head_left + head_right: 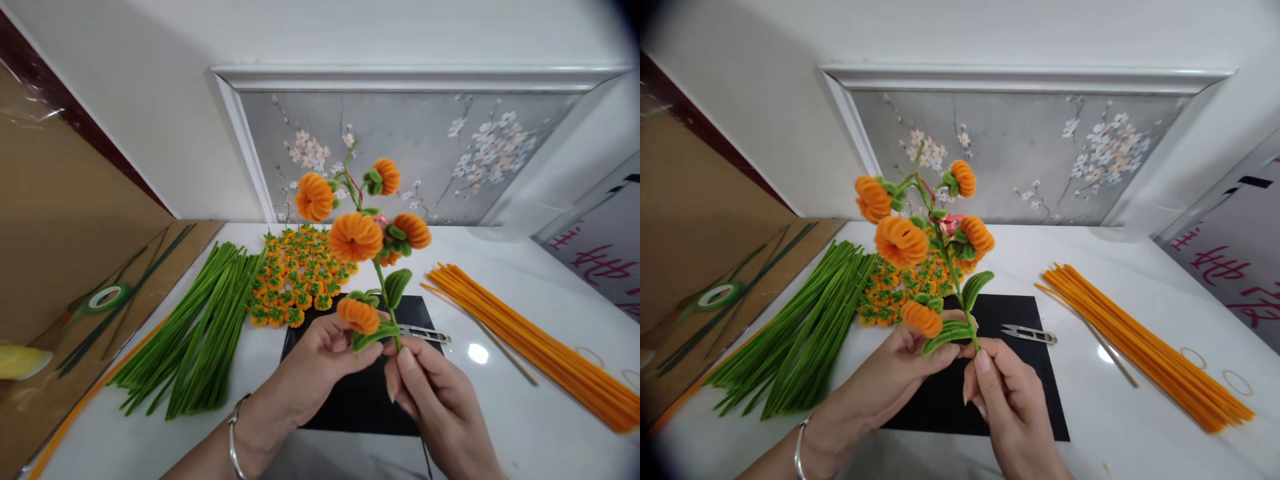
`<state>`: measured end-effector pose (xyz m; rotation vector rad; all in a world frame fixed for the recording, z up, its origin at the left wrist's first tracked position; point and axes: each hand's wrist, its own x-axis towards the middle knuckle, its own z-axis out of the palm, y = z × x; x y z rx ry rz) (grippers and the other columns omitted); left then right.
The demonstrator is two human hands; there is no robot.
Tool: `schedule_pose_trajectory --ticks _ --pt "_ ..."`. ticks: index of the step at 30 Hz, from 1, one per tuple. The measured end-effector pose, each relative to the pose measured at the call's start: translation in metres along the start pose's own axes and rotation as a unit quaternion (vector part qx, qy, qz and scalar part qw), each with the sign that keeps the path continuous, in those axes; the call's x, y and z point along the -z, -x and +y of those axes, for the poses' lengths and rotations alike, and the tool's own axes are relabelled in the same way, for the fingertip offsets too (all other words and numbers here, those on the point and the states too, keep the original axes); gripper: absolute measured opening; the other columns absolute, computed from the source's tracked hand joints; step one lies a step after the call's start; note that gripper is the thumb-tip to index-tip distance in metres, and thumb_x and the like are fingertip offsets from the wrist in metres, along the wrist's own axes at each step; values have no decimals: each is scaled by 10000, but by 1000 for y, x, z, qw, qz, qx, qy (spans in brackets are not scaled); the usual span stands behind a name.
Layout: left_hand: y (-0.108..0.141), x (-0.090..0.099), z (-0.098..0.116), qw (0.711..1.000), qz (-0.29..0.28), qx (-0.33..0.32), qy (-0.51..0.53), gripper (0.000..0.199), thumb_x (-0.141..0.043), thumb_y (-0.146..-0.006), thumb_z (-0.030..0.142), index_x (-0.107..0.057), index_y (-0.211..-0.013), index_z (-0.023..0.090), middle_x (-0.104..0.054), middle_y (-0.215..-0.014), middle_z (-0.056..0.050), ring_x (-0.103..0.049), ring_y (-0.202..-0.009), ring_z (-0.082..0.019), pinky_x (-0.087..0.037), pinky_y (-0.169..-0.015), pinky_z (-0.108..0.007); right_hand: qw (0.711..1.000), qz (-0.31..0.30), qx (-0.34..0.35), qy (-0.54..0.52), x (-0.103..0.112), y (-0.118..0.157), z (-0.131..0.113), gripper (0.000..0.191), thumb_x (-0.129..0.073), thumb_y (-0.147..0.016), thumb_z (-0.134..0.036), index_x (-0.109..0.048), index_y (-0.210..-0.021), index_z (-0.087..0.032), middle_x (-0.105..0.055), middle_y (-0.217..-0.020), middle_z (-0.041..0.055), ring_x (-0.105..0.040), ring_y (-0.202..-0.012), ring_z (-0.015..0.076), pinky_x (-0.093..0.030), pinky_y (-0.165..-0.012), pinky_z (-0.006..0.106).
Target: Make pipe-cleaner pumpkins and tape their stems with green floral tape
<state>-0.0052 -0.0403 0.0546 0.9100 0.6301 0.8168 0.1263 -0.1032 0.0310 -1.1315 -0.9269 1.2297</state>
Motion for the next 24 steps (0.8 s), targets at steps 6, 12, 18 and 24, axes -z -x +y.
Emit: schedule_pose_trajectory --ticks 6,12,18,24 --pt "-1 -2 -13 1000 1 10 -12 63 -714 -772 228 -747 -790 177 -651 -745 -2 -568 -754 -95 -440 -776 -204 1000 -1 2 -11 -8 0 5 240 -509 -913 -400 -555 -827 -180 -428 -557 -57 -284 -454 51 -191 -411 201" --pt "-1 -1 -11 1000 9 9 -1 61 -721 -764 212 -762 -803 192 -678 -784 -14 -584 -771 -92 -448 -764 -187 995 -52 78 20 -5 -3 12 210 -451 -949 -337 -548 -844 -182 -468 -560 -53 -345 -419 46 -265 -394 174" --pt "-1 -3 -12 999 -12 39 -7 114 -702 -771 262 -744 -780 156 -543 -547 18 -519 -492 -82 -459 -510 -200 995 -62 75 36 -3 -2 17 270 -438 -955 -332 -523 -748 -182 -452 -527 -62 -365 -411 48 -299 -390 158" --pt "0 -7 -11 997 -26 79 9 272 -673 -781 377 -671 -666 130 -442 -461 39 -479 -371 -86 -430 -401 -210 993 -88 56 58 -6 -5 13 297 -421 -956 -360 -542 -757 -176 -556 -565 -19 -513 -456 80 -436 -453 181"
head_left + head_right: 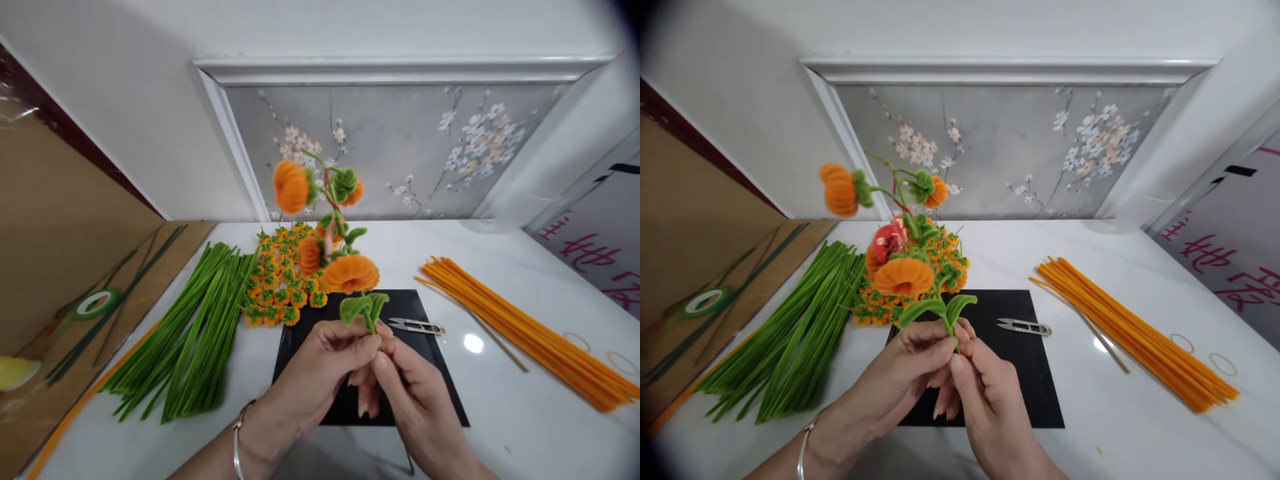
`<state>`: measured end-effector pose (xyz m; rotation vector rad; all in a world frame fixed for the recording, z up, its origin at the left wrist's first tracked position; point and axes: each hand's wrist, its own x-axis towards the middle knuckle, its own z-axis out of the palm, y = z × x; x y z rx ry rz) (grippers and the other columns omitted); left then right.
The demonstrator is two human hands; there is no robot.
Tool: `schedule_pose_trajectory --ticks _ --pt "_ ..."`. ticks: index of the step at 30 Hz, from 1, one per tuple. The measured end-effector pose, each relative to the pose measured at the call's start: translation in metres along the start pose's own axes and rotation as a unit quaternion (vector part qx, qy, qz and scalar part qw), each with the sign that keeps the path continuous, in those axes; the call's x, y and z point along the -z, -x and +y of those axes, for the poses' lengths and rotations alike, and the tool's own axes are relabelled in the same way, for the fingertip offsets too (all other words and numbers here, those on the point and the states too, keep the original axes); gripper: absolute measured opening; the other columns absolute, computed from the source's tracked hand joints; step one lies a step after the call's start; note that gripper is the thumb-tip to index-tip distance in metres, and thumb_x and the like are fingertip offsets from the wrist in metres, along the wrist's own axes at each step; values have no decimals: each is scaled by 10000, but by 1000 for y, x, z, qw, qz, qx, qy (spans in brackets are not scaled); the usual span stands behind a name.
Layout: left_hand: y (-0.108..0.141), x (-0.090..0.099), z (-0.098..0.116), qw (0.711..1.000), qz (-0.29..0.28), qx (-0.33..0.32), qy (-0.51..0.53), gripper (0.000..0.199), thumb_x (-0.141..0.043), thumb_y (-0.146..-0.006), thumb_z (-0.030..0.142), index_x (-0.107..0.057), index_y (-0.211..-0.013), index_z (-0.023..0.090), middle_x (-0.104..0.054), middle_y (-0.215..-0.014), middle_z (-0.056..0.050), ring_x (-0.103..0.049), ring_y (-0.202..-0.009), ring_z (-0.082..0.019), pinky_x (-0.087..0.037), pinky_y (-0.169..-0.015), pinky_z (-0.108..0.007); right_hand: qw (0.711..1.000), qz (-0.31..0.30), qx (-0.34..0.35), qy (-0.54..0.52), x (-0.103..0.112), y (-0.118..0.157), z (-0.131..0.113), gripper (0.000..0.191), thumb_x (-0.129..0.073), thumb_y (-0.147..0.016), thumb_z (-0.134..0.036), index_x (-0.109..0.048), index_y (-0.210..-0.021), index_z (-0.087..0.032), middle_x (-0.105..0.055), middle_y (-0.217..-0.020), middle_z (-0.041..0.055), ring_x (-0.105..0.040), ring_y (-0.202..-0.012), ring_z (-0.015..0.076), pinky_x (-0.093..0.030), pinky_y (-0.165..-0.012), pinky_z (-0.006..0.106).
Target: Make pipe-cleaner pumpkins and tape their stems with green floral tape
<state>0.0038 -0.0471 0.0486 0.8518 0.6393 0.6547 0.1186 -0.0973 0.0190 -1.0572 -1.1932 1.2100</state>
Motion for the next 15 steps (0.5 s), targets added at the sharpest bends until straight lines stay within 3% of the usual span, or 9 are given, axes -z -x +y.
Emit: schedule_pose_trajectory --ticks 7,15 --pt "-1 1 1 999 24 -2 -23 276 -662 -791 407 -711 -847 141 -436 -447 51 -408 -342 -57 -326 -356 -169 999 -18 9 36 2 -1 2 328 -416 -957 -358 -537 -709 -181 -601 -583 -1 -578 -515 101 -472 -514 196" --pt "1 2 6 997 18 -28 -63 260 -600 -850 381 -700 -896 146 -528 -577 20 -463 -413 -67 -386 -419 -193 999 -18 1 34 2 -1 2 345 -413 -957 -370 -565 -717 -173 -588 -583 -3 -537 -490 88 -438 -487 184"
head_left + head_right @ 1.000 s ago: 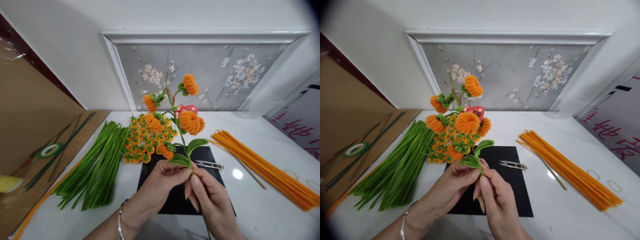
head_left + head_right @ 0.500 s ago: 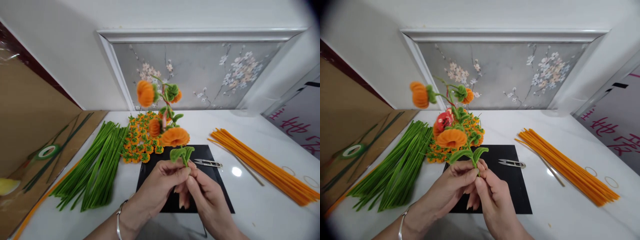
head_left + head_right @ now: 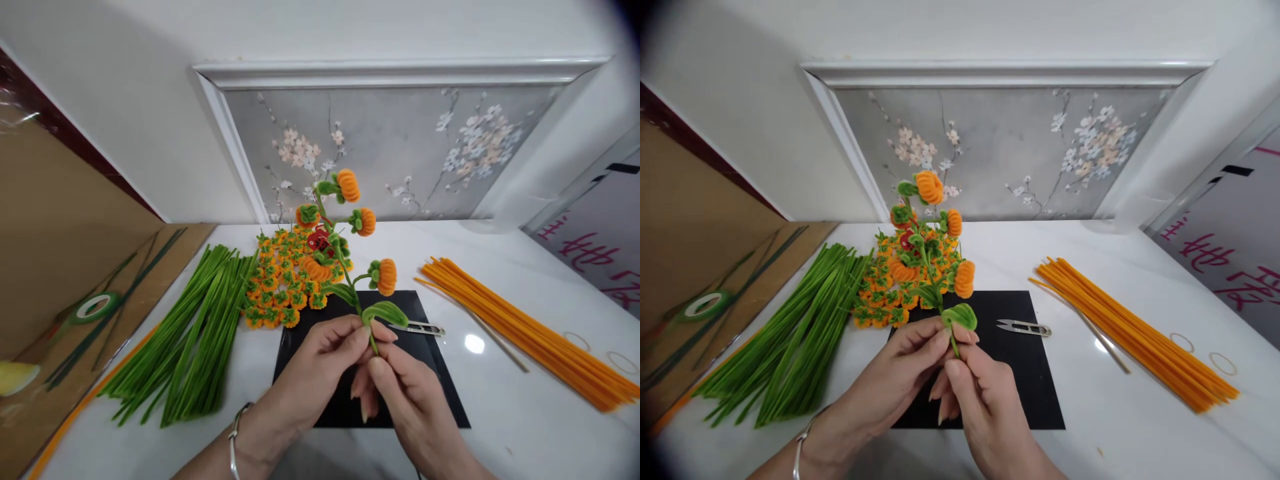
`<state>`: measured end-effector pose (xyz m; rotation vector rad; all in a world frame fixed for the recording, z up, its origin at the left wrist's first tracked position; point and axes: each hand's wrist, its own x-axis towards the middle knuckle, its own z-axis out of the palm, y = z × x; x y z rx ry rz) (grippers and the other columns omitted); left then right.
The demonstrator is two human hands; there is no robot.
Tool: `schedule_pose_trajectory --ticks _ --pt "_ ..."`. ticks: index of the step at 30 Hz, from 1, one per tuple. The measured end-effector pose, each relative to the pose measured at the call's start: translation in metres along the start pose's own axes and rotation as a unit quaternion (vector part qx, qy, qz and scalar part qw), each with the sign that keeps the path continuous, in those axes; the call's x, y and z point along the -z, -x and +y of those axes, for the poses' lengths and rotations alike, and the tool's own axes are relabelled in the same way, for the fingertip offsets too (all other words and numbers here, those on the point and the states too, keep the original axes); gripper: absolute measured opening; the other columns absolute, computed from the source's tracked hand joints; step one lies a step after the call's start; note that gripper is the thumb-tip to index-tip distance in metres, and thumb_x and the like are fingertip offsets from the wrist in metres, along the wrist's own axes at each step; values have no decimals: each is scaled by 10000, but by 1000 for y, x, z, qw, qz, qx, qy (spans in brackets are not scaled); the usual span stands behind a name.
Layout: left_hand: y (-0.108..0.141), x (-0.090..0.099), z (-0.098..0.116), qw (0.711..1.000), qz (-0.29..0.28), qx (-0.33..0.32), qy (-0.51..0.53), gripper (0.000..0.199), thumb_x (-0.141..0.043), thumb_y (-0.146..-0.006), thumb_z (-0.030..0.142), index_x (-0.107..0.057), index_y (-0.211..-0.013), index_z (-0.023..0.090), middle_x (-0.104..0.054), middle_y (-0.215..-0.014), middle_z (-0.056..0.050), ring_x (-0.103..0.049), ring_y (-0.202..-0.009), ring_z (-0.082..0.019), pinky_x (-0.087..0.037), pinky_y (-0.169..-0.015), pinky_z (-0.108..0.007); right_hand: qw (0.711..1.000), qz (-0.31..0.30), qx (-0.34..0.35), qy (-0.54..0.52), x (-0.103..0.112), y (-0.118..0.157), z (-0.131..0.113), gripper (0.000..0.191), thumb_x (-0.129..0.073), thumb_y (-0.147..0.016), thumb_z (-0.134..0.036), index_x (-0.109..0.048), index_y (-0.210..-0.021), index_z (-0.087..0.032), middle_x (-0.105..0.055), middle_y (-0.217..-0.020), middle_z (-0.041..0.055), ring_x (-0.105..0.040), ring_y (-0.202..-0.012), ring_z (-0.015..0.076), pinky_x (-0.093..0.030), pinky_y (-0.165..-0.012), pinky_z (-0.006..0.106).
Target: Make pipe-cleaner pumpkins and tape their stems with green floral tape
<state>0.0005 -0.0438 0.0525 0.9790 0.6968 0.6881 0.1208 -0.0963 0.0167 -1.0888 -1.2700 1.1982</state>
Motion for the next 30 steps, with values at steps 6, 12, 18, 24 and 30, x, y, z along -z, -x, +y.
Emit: schedule_pose_trajectory --ticks 6,12,18,24,30 --pt "2 9 9 988 103 -74 84 236 -693 -778 390 -671 -793 156 -645 -853 -43 -582 -809 -144 -480 -719 -239 1000 9 -3 -8 2 3 2 287 -391 -968 -360 -583 -863 -175 -610 -639 -2 -503 -448 72 -376 -430 180" --pt "8 8 18 980 77 -60 171 309 -728 -729 434 -651 -763 137 -624 -757 -50 -568 -725 -147 -486 -640 -251 997 19 46 67 5 2 2 260 -393 -963 -321 -586 -859 -182 -596 -629 -9 -496 -437 81 -383 -446 204" --pt "11 4 23 975 103 -29 196 133 -711 -756 223 -629 -688 145 -634 -719 -39 -588 -691 -140 -498 -631 -252 995 39 44 78 4 4 0 356 -406 -948 -345 -563 -673 -182 -580 -582 0 -438 -413 77 -345 -431 217" --pt "12 3 25 973 83 -24 213 118 -681 -751 181 -625 -664 124 -645 -690 -56 -597 -659 -141 -508 -624 -255 997 51 25 50 1 4 -2 328 -410 -949 -365 -599 -751 -184 -551 -547 -22 -425 -392 75 -355 -420 210" --pt "12 4 22 971 66 -38 225 77 -657 -751 137 -645 -678 117 -666 -693 -67 -614 -654 -140 -523 -634 -257 998 46 11 36 1 6 0 350 -413 -945 -407 -604 -753 -184 -555 -547 -20 -421 -389 79 -351 -418 213"
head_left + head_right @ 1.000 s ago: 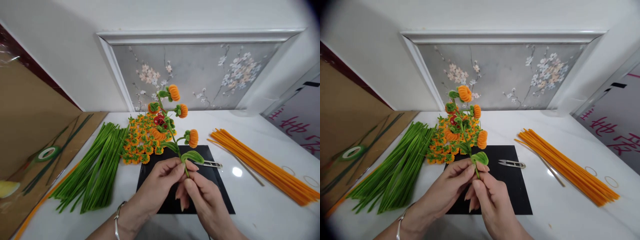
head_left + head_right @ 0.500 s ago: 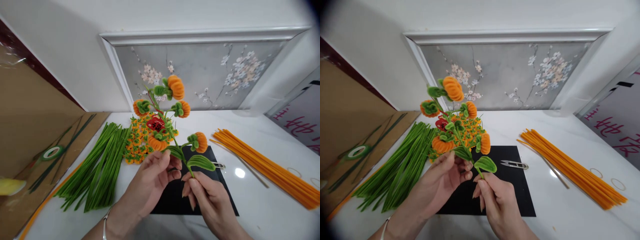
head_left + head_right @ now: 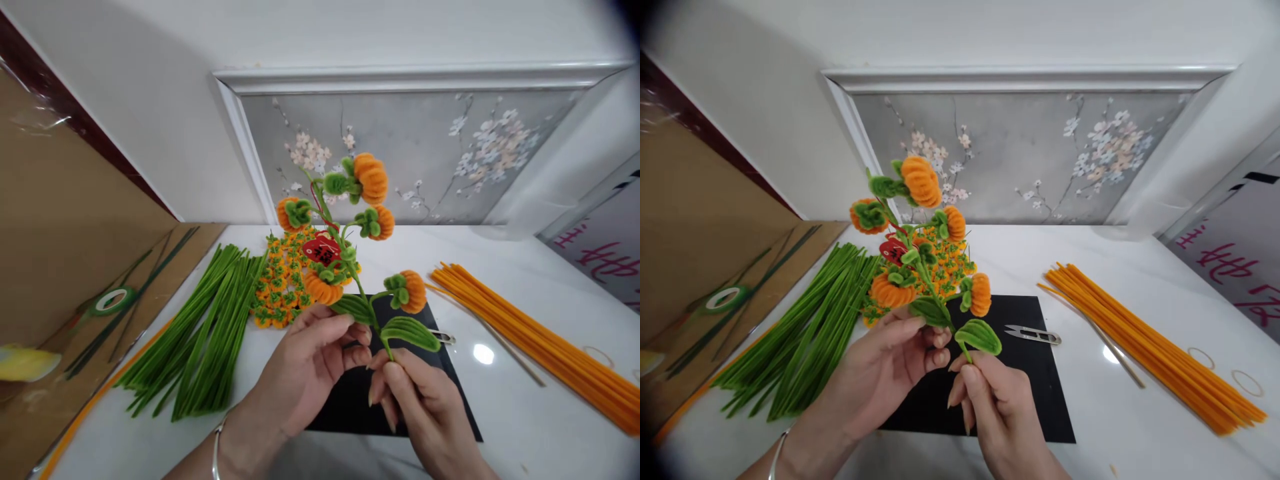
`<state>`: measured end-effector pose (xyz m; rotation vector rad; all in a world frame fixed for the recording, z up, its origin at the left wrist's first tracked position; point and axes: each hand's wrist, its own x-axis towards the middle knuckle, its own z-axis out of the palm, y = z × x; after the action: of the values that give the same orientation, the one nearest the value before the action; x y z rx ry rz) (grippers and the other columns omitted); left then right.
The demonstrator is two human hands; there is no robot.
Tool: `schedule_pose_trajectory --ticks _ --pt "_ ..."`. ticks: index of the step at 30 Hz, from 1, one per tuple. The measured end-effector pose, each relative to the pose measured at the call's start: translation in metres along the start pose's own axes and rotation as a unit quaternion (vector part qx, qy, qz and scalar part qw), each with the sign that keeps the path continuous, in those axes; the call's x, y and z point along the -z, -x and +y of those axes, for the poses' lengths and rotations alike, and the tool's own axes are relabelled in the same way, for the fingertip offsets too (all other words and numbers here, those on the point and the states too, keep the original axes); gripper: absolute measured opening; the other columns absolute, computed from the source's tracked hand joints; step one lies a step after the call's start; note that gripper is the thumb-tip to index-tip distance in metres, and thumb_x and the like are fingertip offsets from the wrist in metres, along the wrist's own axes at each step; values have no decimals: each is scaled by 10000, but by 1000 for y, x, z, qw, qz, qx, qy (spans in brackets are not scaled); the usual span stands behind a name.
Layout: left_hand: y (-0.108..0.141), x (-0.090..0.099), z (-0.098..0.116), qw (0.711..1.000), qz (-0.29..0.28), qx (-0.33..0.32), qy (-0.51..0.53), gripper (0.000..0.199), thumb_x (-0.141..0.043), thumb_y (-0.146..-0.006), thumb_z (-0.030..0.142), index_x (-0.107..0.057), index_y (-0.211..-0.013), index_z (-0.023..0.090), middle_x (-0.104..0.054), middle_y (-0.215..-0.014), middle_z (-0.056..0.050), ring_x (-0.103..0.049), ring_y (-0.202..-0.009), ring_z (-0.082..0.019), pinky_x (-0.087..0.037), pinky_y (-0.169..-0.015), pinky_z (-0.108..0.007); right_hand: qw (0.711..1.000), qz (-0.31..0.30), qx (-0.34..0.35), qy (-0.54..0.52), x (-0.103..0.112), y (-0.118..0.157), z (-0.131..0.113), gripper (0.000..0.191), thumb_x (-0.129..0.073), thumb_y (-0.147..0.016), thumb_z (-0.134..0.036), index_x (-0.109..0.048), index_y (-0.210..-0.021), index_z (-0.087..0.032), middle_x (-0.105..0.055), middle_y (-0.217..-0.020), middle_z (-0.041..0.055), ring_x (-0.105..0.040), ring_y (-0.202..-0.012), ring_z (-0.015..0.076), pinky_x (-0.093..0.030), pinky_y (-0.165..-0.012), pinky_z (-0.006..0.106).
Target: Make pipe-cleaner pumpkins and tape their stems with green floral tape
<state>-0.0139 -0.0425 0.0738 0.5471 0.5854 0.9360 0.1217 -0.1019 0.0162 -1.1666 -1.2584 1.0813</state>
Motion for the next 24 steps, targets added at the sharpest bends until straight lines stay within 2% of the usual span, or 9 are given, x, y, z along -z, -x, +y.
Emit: schedule_pose_trajectory --ticks 4,8,12,15,20,24 --pt "0 0 -1 1000 1 -5 9 53 -641 -751 104 -652 -706 131 -668 -693 -59 -619 -666 -137 -531 -640 -255 999 -15 -22 -19 0 0 -1 375 -414 -943 -418 -576 -697 -185 -554 -552 -20 -417 -392 74 -354 -417 207" --pt "0 -2 -2 1000 2 -8 17 71 -633 -745 78 -657 -722 142 -665 -697 -51 -623 -686 -140 -540 -652 -263 999 -6 -27 -30 -1 1 -3 370 -437 -938 -408 -570 -677 -181 -546 -538 -25 -416 -389 63 -354 -408 192" --pt "0 -4 -1 1000 0 -10 12 87 -628 -744 70 -660 -725 149 -663 -702 -42 -622 -689 -137 -540 -654 -257 999 1 -28 -40 -2 1 -3 332 -446 -936 -397 -591 -731 -180 -558 -543 -22 -409 -385 62 -349 -402 193" --pt "1 -4 -2 1000 0 -28 -15 77 -622 -760 81 -657 -734 145 -663 -717 -38 -618 -693 -129 -533 -681 -249 998 3 -31 -47 -3 1 -3 301 -448 -936 -396 -607 -793 -183 -566 -542 -22 -403 -379 65 -337 -395 197" --pt "4 -3 -4 996 15 -68 -64 33 -637 -791 124 -663 -787 144 -661 -758 -31 -621 -733 -124 -518 -745 -245 999 -8 -28 -42 -1 2 -1 311 -432 -940 -398 -605 -795 -184 -574 -560 -15 -378 -379 62 -318 -396 202" --pt "5 -1 -1 998 16 -50 -44 106 -628 -822 212 -641 -755 131 -652 -728 -46 -619 -705 -144 -535 -695 -279 999 -7 -17 -34 0 5 1 292 -425 -944 -383 -617 -837 -190 -570 -562 -23 -384 -385 60 -314 -400 198"
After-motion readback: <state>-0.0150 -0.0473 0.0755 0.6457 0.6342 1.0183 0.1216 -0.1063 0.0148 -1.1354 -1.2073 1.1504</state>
